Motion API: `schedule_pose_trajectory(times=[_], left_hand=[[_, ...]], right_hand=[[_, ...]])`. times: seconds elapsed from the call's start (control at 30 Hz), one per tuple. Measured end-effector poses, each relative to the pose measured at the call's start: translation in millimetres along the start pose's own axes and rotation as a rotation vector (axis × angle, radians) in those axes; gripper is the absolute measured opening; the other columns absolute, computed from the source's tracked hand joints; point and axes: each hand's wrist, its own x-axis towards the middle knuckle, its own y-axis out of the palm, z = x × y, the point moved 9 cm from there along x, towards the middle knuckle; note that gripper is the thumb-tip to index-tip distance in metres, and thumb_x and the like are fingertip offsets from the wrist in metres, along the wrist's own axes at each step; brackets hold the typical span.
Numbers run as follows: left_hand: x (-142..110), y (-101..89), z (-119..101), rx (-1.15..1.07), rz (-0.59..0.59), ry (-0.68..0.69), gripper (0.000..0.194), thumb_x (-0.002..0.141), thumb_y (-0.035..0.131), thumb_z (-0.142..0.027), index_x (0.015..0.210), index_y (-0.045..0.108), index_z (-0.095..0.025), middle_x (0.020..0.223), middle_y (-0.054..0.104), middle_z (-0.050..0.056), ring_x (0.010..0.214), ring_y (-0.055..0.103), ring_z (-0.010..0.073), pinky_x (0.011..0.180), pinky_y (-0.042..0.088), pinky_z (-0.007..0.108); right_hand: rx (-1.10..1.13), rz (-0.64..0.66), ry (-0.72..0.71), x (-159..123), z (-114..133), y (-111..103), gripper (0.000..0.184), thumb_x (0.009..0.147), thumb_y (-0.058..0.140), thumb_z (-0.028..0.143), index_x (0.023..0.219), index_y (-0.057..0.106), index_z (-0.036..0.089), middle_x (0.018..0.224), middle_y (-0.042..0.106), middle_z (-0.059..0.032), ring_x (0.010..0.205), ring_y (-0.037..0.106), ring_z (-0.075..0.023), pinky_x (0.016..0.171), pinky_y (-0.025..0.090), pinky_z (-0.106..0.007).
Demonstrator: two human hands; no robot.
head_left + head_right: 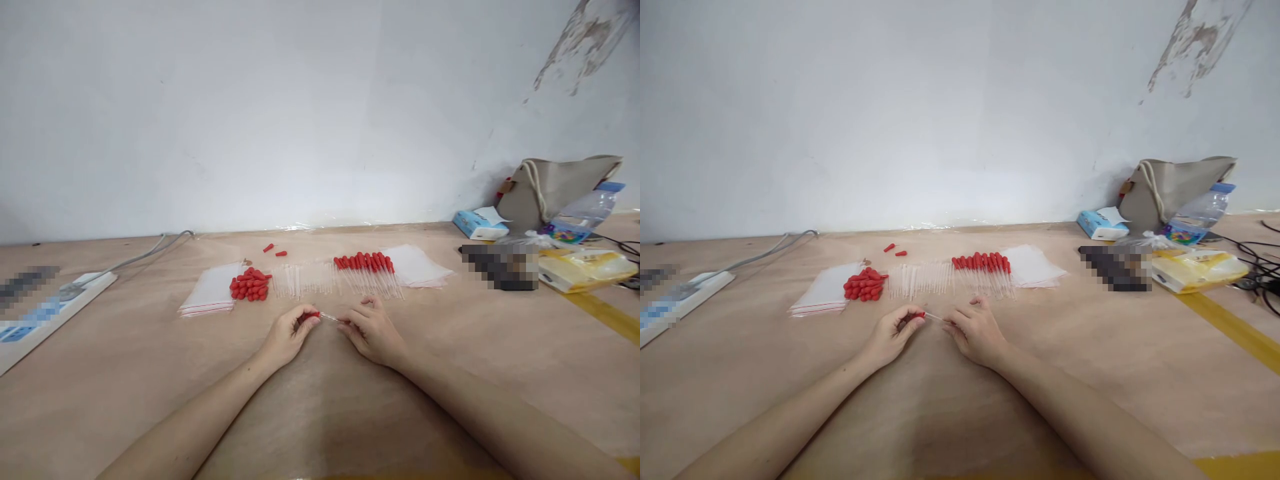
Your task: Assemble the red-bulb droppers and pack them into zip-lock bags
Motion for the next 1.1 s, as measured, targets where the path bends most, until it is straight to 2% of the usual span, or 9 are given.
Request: schedule_pose_trajectory(times=[0.2, 0.33, 0.7, 1.1], left_hand=[[-2.8, 2.1, -7.8, 0.044, 0.046, 0.044, 0.018, 0.086, 0.044, -0.030, 0.088, 0.057, -0.019, 0.080, 0.061, 0.001, 0.073, 0.056, 0.0137, 0.067, 0.043, 0.025], [-3.8, 4.2, -19.2, 0.105, 0.080, 0.126, 0.018, 0.086, 0.044, -0.029, 0.084, 0.059, -0.019, 0.077, 0.060, 0.002, 0.074, 0.055, 0.0142, 0.069, 0.043, 0.025], [-7.5, 10.1, -30.2, 0.219, 0.118, 0.292, 0.018, 0.087, 0.043, -0.028, 0.087, 0.058, -0.018, 0.076, 0.060, 0.004, 0.071, 0.053, 0.0145, 0.068, 0.042, 0.027], [-8.6, 15.5, -35.4, 0.213, 0.160, 0.311, 0.020, 0.088, 0.041, -0.029, 0.085, 0.057, -0.017, 0.074, 0.058, 0.004, 0.070, 0.051, 0.0147, 0.066, 0.042, 0.027]], right_hand=[[-0.014, 0.034, -0.050, 1.6, -1.5, 1.2, 0.017, 0.086, 0.042, 0.018, 0.088, 0.059, 0.020, 0.079, 0.064, -0.0016, 0.071, 0.054, -0.0110, 0.082, 0.025, -0.033], [-0.042, 0.044, -0.064, 3.1, -3.2, -0.4, 0.018, 0.083, 0.044, 0.015, 0.089, 0.060, 0.022, 0.081, 0.064, 0.0000, 0.071, 0.054, -0.0102, 0.081, 0.022, -0.034], [-0.113, 0.054, -0.063, 1.1, 3.7, -0.6, 0.019, 0.084, 0.040, 0.018, 0.082, 0.059, 0.020, 0.071, 0.059, -0.0005, 0.063, 0.046, -0.0104, 0.070, 0.020, -0.032], [-0.124, 0.114, -0.060, 4.4, 10.3, 8.1, 0.023, 0.085, 0.037, 0.019, 0.073, 0.057, 0.017, 0.066, 0.056, -0.0010, 0.057, 0.041, -0.0103, 0.065, 0.020, -0.030]])
